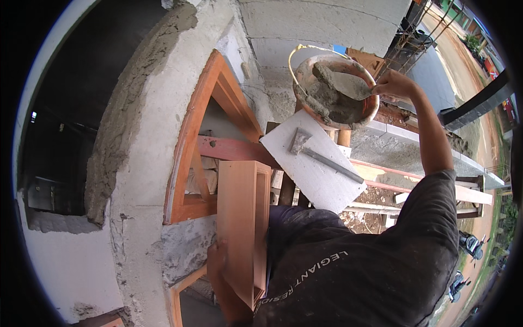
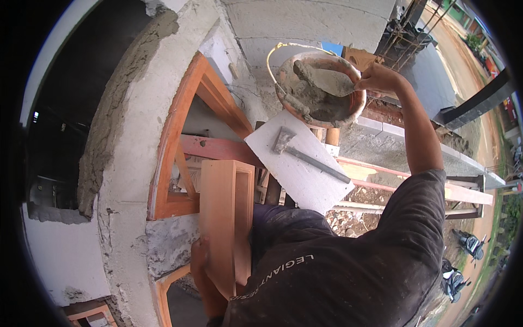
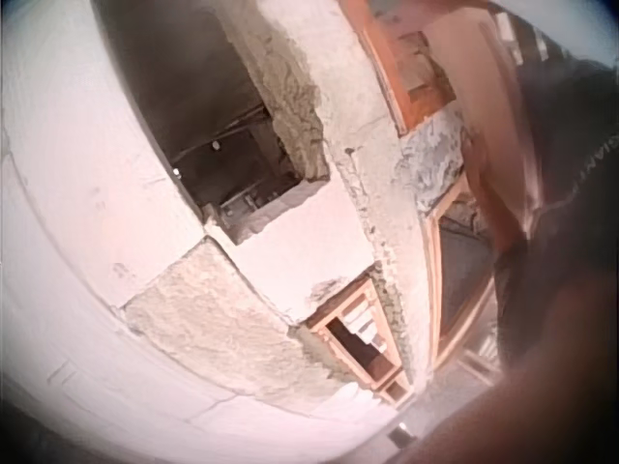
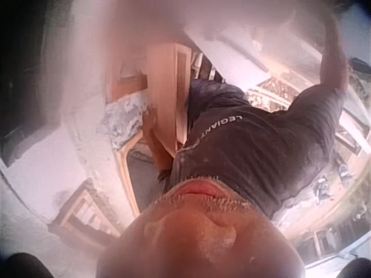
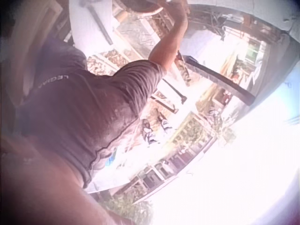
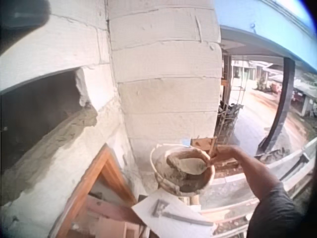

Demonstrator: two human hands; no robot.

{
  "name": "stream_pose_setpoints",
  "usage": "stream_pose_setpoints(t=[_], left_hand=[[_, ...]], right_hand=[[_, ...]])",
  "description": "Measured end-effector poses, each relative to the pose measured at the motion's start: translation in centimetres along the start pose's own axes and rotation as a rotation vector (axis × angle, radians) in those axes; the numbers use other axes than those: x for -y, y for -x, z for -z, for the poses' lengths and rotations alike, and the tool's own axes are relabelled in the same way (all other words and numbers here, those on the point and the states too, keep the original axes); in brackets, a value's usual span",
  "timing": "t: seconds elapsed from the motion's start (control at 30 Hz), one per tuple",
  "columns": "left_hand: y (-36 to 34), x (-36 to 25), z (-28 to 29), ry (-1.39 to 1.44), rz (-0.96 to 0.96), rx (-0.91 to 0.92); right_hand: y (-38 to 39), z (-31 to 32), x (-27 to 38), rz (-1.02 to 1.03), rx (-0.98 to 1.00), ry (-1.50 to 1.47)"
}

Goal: The person applies cement mortar to a wall opening using a trowel, then places a terracotta window frame into the opening. They adjust the frame, measure it with a tape measure, and repeat the process of applying mortar and positioning the frame.

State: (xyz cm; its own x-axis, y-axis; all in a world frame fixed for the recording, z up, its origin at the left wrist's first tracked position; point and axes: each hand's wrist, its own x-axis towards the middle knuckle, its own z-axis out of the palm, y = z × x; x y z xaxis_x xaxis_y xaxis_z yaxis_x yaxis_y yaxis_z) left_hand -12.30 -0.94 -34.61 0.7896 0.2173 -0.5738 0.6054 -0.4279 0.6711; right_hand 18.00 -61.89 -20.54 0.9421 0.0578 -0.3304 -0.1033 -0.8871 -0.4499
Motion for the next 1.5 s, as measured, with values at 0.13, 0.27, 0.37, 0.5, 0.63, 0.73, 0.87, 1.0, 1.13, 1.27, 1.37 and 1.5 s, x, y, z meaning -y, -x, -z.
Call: stream_pose_setpoints(t=[0.13, 0.27, 0.37, 0.5, 0.63, 0.73, 0.87, 1.0, 1.13, 1.27, 1.37, 1.5], left_hand=[[-0.7, -0.4, 0.2, 0.116, -0.077, 0.057], [-1.4, 0.0, 0.4, 0.077, -0.128, 0.092], [-0.5, -1.4, 0.5, 0.04, -0.043, 0.062], [-1.3, 0.9, 0.4, -0.078, 0.009, 0.03], [-0.6, -0.1, 0.5, -0.105, -0.031, -0.011], [0.3, -1.9, 1.2, -0.04, -0.037, 0.057], [0.2, -1.1, 1.1, 0.048, -0.035, 0.05], [-0.6, -1.2, 1.3, -0.117, -0.106, 0.05], [-1.1, 0.4, 1.0, -0.091, -0.099, 0.027], [-1.1, 1.2, 1.0, -0.094, -0.111, 0.028], [-1.5, 1.6, 0.8, -0.103, -0.141, 0.01], [-1.3, 1.0, 0.9, -0.073, -0.133, 0.023]], right_hand=[[3.7, 5.5, 6.7, 0.003, -0.064, 0.08], [2.2, 8.1, 16.7, 0.311, -0.066, 0.035], [-0.7, 8.8, 25.4, 0.619, -0.04, 0.008], [-3.0, 8.5, 36.1, 0.973, -0.273, 0.189], [-2.9, 5.5, 41.4, 1.36, -0.926, 0.511], [-1.2, 5.8, 42.4, 1.302, -0.871, 0.447], [3.7, 6.3, 45.6, 0.888, -0.246, 0.385], [6.3, 4.7, 48.3, 0.787, -0.154, 0.489], [9.3, 3.1, 49.1, 0.882, -0.066, 0.641], [10.0, 2.3, 48.7, 1.068, -0.186, 0.79], [8.7, 2.8, 47.6, 1.053, -0.33, 0.831], [6.9, 4.3, 45.8, 0.987, -0.389, 0.841]])
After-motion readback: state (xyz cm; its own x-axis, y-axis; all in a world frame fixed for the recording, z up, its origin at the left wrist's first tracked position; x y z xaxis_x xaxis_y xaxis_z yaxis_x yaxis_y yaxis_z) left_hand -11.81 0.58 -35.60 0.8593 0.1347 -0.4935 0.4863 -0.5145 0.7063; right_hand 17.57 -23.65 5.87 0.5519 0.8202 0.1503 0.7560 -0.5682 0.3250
